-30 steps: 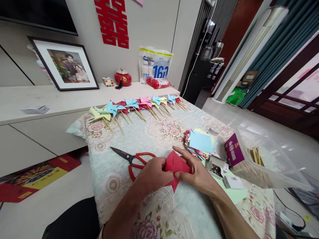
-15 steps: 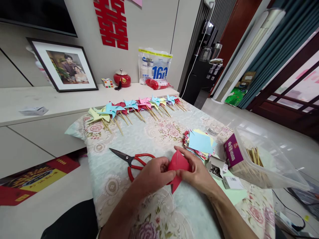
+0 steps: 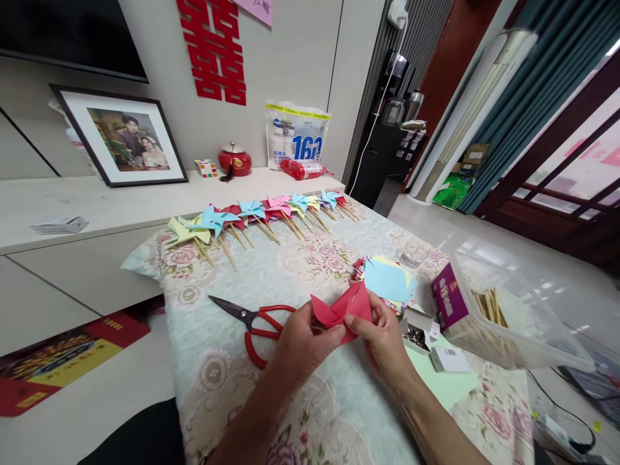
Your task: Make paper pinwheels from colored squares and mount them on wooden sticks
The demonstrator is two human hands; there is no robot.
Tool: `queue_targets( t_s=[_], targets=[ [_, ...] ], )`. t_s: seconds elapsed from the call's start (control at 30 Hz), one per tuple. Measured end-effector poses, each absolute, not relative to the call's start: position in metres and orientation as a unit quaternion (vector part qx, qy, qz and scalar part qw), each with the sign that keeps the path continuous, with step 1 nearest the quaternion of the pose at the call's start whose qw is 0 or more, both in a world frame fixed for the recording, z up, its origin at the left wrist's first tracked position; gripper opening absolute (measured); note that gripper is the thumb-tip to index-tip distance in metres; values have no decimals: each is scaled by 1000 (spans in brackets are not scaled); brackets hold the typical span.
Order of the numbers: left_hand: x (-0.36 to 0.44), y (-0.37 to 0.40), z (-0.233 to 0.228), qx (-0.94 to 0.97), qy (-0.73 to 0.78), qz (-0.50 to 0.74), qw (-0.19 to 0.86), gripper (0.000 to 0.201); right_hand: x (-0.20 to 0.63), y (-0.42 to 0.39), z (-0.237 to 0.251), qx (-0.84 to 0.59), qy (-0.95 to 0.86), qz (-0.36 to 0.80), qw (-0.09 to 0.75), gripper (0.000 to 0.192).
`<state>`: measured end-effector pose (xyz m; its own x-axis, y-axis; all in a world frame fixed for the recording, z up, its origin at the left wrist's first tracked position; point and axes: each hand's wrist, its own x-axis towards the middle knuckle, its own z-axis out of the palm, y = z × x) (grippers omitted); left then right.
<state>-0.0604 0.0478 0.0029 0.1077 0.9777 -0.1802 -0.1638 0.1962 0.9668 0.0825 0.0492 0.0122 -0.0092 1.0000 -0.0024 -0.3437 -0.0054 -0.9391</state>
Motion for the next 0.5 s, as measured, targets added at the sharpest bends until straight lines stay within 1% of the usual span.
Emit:
queue_targets(
  t_s=[0.17, 0.27, 0.5],
  targets=[
    [-60, 48, 1, 429, 498, 471, 589, 21, 80, 46, 6, -399, -398, 587, 581, 43],
    [-61, 49, 0, 428, 506, 465, 586, 19, 78, 45, 6, -398, -392, 597, 576, 42],
    [-71, 49, 9, 397, 488, 463, 625, 18, 83, 48, 10, -390, -383, 632, 549, 45]
  ],
)
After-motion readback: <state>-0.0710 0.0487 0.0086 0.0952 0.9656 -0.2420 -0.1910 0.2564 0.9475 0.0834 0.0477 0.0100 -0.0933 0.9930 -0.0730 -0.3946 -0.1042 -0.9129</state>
